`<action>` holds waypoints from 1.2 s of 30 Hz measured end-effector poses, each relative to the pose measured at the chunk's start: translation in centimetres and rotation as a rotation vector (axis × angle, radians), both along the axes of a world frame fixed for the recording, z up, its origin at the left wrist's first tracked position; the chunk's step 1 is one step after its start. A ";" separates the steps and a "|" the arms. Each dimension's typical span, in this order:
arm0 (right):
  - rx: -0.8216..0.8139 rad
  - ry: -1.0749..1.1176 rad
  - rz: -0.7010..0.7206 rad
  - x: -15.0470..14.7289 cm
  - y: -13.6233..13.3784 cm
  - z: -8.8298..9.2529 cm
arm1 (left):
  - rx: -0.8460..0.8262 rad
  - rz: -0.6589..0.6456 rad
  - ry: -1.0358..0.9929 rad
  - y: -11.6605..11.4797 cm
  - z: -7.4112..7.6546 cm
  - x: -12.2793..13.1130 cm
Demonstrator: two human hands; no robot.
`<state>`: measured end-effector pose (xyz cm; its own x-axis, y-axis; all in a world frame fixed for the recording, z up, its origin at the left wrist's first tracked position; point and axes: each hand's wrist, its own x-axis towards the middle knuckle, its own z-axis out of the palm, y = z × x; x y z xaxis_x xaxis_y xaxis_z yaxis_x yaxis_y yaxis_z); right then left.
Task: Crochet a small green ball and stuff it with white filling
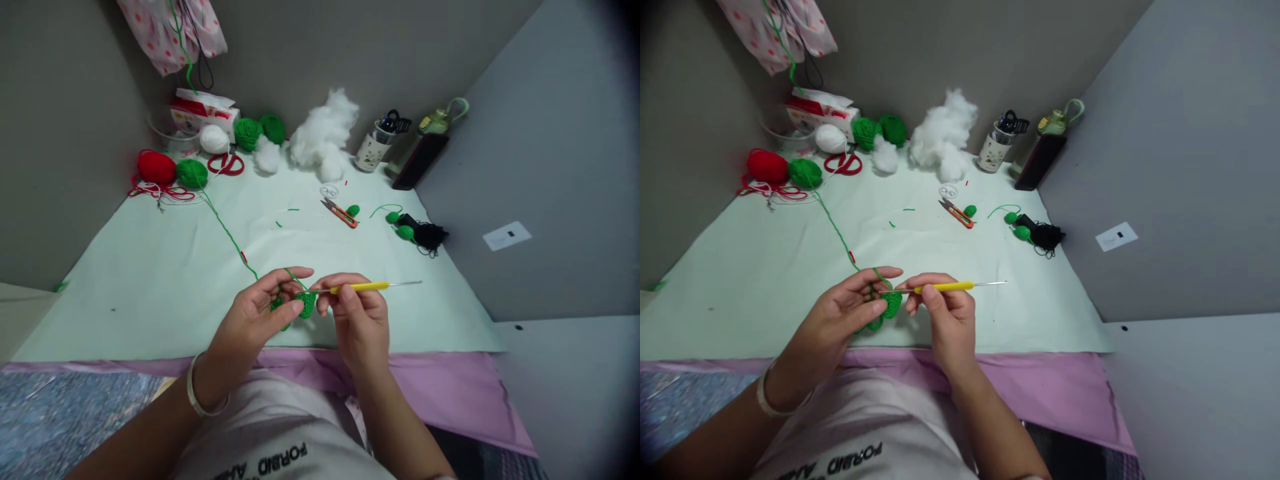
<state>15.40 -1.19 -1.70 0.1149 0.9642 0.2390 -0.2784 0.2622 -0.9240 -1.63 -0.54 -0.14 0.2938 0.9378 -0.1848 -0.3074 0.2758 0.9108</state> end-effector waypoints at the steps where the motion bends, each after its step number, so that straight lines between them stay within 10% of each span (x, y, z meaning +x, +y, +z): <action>1: -0.007 0.017 0.002 0.0 0.1 0.1 | 0.003 0.010 0.007 0.0 0.1 0.0; 19: 0.296 -0.366 -0.100 0.1 -1.7 0.8 | 0.255 0.166 0.304 -0.3 0.1 0.2; 36: 0.199 -0.161 -0.066 0.3 -1.4 0.6 | 0.138 0.083 0.188 -0.1 0.1 0.1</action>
